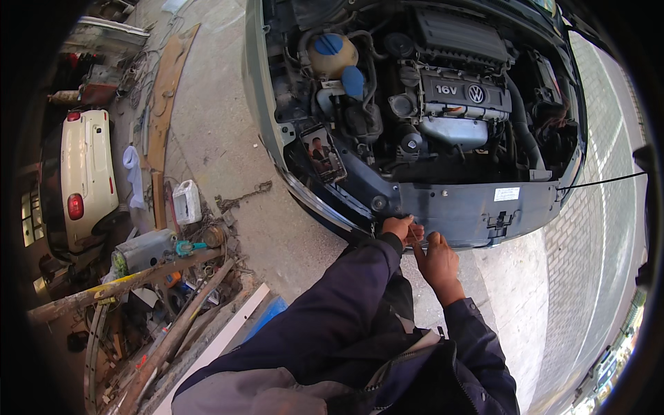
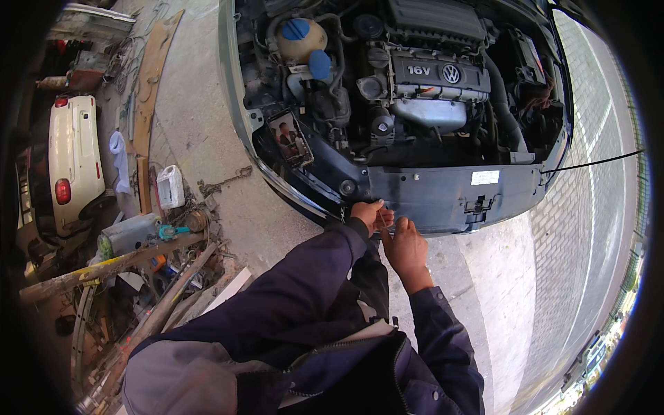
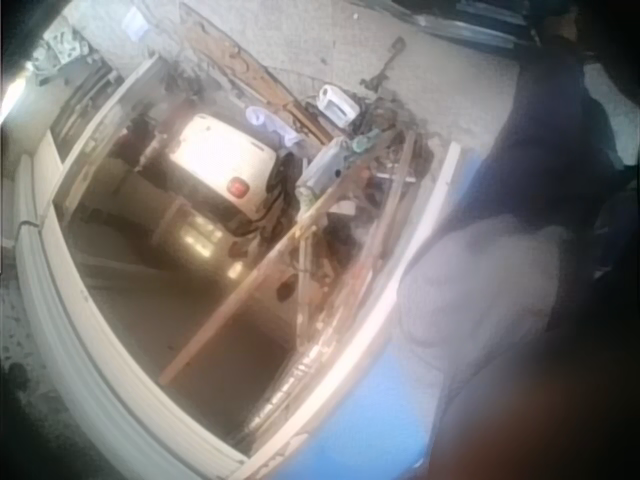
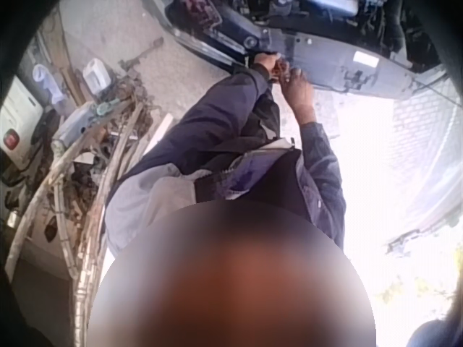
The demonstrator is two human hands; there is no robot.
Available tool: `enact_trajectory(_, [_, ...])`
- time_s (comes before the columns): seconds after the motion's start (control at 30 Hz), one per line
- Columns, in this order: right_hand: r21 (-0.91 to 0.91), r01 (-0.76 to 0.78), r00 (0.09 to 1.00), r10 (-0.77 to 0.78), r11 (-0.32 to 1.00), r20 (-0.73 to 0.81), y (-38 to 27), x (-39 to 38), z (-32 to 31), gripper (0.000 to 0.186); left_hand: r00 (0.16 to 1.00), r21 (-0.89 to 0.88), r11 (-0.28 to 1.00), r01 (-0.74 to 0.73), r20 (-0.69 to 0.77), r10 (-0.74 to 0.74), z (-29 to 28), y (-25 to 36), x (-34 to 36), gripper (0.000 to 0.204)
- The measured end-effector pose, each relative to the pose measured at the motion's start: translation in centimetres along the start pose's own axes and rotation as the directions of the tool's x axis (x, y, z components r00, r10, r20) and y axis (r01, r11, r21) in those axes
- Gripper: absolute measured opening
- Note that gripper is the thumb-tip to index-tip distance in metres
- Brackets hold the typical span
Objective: The person uses a screwdriver to remove multiple screws from the front bumper of a Volkswagen with the hood open. The person then removes the Volkswagen emblem from the center of the bumper and continues to unscrew fasteners along the lower edge of the bumper.
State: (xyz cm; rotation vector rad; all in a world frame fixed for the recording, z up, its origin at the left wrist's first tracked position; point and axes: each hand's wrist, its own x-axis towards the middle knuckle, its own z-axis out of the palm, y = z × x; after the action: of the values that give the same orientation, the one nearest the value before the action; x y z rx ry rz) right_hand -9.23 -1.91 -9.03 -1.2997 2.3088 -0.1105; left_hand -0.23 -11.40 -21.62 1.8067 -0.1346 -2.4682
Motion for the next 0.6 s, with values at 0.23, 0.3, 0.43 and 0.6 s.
enact_trajectory(0.23, [-0.29, 0.282, 0.957, -0.248, 0.915, 0.148, -0.3, 0.8, -0.7, 0.012, 1.0, -0.043, 0.999, -0.006, -0.002, 0.005, 0.1, -0.2, 0.1, 0.025])
enact_trajectory(0.3, [-0.285, 0.301, 0.951, -0.263, 0.91, 0.165, 0.1, 0.7, -0.1, 0.009, 1.0, -0.022, 1.0, -0.015, 0.001, 0.016, -0.1, -0.2, 0.2, 0.024])
enact_trajectory(0.43, [-0.186, 0.201, 0.969, -0.167, 0.962, 0.183, 0.8, 0.3, 2.3, 0.008, 0.999, -0.052, 0.999, 0.014, 0.038, -0.012, -0.4, -0.3, 0.7, 0.027])
enact_trajectory(0.6, [0.706, -0.403, 0.914, 0.207, 0.583, 0.35, 0.3, 0.7, 4.7, 0.016, 0.996, -0.076, 0.997, 0.017, 0.093, -0.01, -1.1, -0.6, 0.3, 0.031])
